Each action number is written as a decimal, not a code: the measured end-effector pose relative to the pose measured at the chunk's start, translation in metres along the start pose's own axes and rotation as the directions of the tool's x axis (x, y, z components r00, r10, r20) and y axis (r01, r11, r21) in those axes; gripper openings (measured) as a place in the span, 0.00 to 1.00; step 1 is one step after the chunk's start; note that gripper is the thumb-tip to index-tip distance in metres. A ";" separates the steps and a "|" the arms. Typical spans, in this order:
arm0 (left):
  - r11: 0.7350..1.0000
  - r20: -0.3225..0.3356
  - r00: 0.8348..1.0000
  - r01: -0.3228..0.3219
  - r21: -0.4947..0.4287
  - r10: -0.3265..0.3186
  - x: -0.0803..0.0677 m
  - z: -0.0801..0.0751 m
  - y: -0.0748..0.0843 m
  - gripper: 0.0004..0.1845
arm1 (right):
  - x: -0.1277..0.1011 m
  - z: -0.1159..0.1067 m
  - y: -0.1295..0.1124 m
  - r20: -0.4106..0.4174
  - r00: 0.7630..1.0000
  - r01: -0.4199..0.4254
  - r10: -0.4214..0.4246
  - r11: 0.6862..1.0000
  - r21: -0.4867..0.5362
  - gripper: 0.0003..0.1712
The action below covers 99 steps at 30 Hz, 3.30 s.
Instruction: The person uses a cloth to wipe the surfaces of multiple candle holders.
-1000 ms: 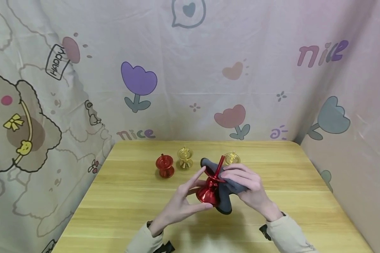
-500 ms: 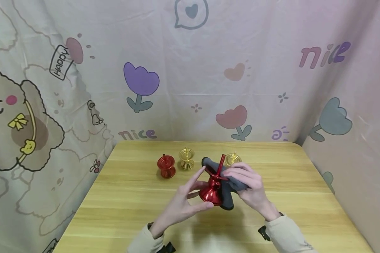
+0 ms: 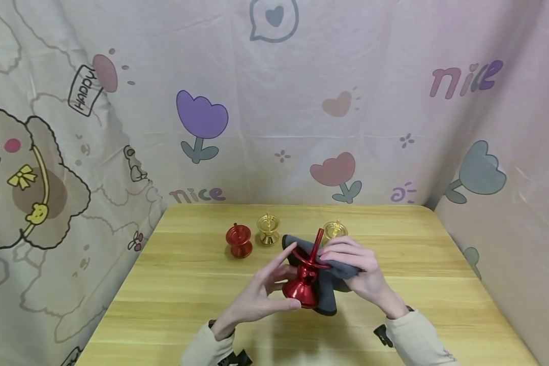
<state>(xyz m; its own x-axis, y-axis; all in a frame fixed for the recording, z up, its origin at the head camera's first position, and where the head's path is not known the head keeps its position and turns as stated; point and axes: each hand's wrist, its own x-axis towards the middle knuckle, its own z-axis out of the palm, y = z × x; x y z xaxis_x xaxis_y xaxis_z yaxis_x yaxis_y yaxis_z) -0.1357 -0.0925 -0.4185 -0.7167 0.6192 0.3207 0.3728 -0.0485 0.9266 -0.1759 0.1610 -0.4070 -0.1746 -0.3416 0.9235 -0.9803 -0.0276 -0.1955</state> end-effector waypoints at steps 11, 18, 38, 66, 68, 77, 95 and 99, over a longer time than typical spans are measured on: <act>0.953 -0.243 0.966 -0.012 0.302 0.089 0.005 0.024 -0.001 0.57 | -0.004 0.002 0.000 -0.059 0.998 -0.008 -0.005 0.975 -0.221 0.10; 0.984 -0.171 0.981 -0.059 0.168 0.089 0.006 0.016 -0.004 0.50 | -0.003 0.001 -0.001 -0.070 0.998 -0.006 -0.008 0.981 -0.195 0.10; 0.939 -0.180 0.973 -0.078 0.334 0.145 0.009 0.018 0.000 0.57 | 0.002 0.002 -0.001 -0.062 0.996 0.047 -0.061 0.977 -0.207 0.08; 1.000 -0.074 0.997 0.019 0.014 -0.018 0.003 0.009 -0.001 0.52 | 0.001 0.000 0.000 -0.050 0.999 0.022 -0.022 1.000 0.002 0.08; 0.998 -0.102 0.995 0.019 0.068 -0.013 0.004 0.011 -0.002 0.53 | 0.000 0.000 0.001 -0.053 0.998 0.026 -0.027 0.999 -0.023 0.08; 0.943 -0.246 0.959 -0.058 0.327 0.144 0.007 0.024 -0.008 0.54 | -0.006 0.003 0.002 -0.084 0.996 0.007 -0.023 0.982 -0.187 0.09; 0.948 -0.207 0.974 -0.019 0.317 0.089 0.007 0.024 -0.004 0.57 | -0.007 0.003 0.003 -0.084 0.996 -0.010 -0.004 0.987 -0.163 0.10; 0.947 -0.223 0.968 -0.043 0.320 0.119 0.007 0.026 -0.004 0.56 | -0.007 0.003 0.002 -0.078 0.997 -0.010 -0.004 0.984 -0.175 0.11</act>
<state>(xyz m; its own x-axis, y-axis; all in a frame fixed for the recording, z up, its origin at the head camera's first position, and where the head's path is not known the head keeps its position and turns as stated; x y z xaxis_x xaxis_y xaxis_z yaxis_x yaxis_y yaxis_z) -0.1269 -0.0679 -0.4247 -0.7803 0.4187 0.4646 0.5721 0.1779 0.8006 -0.1764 0.1604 -0.4149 -0.1776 -0.2668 0.9472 -0.9795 0.1411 -0.1439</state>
